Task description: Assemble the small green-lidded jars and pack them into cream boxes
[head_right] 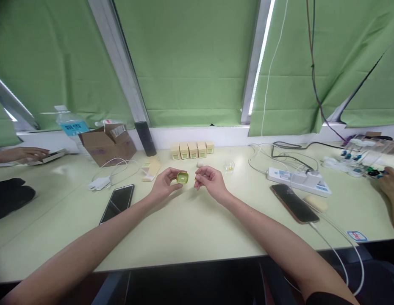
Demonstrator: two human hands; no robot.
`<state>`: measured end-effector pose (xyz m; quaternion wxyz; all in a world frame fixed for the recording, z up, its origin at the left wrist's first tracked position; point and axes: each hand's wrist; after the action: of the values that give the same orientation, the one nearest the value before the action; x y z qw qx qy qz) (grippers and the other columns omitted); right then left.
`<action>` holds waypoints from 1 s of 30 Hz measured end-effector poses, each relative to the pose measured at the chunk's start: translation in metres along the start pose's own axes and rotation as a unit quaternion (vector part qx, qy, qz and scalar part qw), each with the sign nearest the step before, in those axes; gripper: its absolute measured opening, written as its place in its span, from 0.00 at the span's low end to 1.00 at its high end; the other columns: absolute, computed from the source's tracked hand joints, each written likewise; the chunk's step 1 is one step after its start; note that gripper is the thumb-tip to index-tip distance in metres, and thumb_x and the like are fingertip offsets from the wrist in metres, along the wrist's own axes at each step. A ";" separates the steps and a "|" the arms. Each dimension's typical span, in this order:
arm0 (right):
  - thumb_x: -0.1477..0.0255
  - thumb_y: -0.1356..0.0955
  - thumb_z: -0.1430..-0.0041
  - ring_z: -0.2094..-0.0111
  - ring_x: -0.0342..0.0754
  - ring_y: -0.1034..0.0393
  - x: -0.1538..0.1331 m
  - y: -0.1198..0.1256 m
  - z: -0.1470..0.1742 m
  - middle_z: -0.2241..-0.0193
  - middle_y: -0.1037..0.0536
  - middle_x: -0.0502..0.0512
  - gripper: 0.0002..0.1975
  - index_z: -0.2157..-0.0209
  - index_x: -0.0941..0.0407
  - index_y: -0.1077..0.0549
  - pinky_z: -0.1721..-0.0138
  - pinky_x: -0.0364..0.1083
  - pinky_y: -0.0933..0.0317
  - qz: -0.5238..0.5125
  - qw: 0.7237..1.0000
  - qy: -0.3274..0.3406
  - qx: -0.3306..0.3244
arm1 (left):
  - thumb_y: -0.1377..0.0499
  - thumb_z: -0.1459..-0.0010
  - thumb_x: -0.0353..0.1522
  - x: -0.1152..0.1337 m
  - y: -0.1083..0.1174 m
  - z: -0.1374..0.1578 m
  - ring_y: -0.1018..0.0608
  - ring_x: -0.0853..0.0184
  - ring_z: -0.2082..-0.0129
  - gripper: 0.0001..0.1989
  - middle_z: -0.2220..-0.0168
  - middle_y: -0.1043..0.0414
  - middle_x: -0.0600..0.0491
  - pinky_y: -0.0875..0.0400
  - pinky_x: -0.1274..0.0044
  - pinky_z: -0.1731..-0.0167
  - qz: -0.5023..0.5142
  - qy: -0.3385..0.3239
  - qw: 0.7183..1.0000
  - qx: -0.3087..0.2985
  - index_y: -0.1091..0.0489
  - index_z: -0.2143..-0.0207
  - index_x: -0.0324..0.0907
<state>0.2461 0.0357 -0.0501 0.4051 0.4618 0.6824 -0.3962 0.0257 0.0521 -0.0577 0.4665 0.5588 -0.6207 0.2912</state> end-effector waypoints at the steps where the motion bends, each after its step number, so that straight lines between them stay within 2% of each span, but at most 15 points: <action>1: 0.59 0.21 0.49 0.76 0.45 0.23 -0.002 -0.001 0.002 0.75 0.23 0.47 0.18 0.64 0.56 0.25 0.71 0.47 0.24 -0.006 1.000 -0.003 -0.006 | 0.29 0.54 0.29 0.000 0.000 0.001 0.21 0.57 0.53 0.21 0.52 0.21 0.43 0.29 0.64 0.48 0.012 -0.004 1.000 -0.002 0.27 0.56 0.40; 5: 0.60 0.20 0.49 0.73 0.47 0.21 -0.007 -0.003 0.007 0.73 0.20 0.50 0.19 0.63 0.56 0.24 0.65 0.52 0.22 -0.020 1.000 -0.005 -0.022 | 0.28 0.54 0.28 -0.001 -0.001 0.003 0.21 0.58 0.54 0.21 0.55 0.21 0.45 0.30 0.64 0.48 0.025 -0.013 1.000 0.001 0.26 0.56 0.40; 10: 0.61 0.20 0.49 0.71 0.48 0.20 -0.008 -0.004 0.008 0.71 0.19 0.51 0.18 0.62 0.56 0.23 0.65 0.52 0.21 -0.032 0.999 0.002 -0.024 | 0.26 0.53 0.30 -0.002 -0.002 0.003 0.21 0.58 0.53 0.23 0.54 0.21 0.45 0.31 0.66 0.48 0.047 -0.023 0.999 -0.007 0.24 0.53 0.40; 14: 0.62 0.21 0.47 0.72 0.47 0.20 -0.008 -0.005 0.010 0.71 0.19 0.51 0.16 0.63 0.56 0.23 0.65 0.51 0.22 0.002 0.999 0.032 -0.017 | 0.27 0.49 0.33 -0.002 0.001 0.002 0.21 0.58 0.54 0.23 0.55 0.20 0.45 0.31 0.67 0.49 0.108 -0.024 0.992 -0.053 0.22 0.50 0.41; 18: 0.66 0.25 0.41 0.71 0.47 0.20 -0.009 -0.007 0.016 0.71 0.18 0.50 0.09 0.60 0.54 0.21 0.63 0.50 0.22 0.101 0.991 0.089 -0.002 | 0.27 0.48 0.36 -0.003 0.002 0.001 0.21 0.57 0.53 0.25 0.52 0.20 0.44 0.32 0.68 0.52 0.185 -0.001 0.976 -0.117 0.22 0.47 0.42; 22: 0.70 0.28 0.38 0.67 0.48 0.21 -0.010 -0.010 0.021 0.67 0.16 0.52 0.06 0.59 0.51 0.18 0.61 0.50 0.24 0.220 0.957 0.187 0.007 | 0.29 0.46 0.39 -0.002 0.001 0.002 0.22 0.57 0.52 0.26 0.52 0.21 0.44 0.33 0.68 0.50 0.211 0.025 0.965 -0.154 0.22 0.45 0.43; 26: 0.73 0.28 0.36 0.68 0.47 0.24 -0.008 -0.008 0.021 0.67 0.16 0.52 0.04 0.61 0.51 0.18 0.64 0.49 0.27 0.301 0.918 0.258 0.005 | 0.29 0.46 0.38 -0.001 -0.002 0.005 0.23 0.57 0.51 0.27 0.51 0.22 0.45 0.33 0.68 0.49 0.218 0.036 0.961 -0.167 0.24 0.44 0.43; 30: 0.77 0.32 0.33 0.67 0.49 0.28 -0.005 -0.006 0.018 0.70 0.18 0.53 0.08 0.60 0.51 0.20 0.66 0.49 0.31 0.373 0.862 0.344 -0.013 | 0.28 0.47 0.37 -0.004 -0.003 0.007 0.22 0.59 0.54 0.29 0.55 0.23 0.46 0.31 0.68 0.52 0.226 0.048 0.957 -0.173 0.26 0.43 0.43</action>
<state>0.2451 0.0164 -0.0514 0.2683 0.7836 0.5599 -0.0226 0.0268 0.0469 -0.0646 0.5074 0.2995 -0.7487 0.3037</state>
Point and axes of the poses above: each hand's wrist, its own z-axis away from the middle knuckle, its own y-axis out of the back of the hand, x = y × z
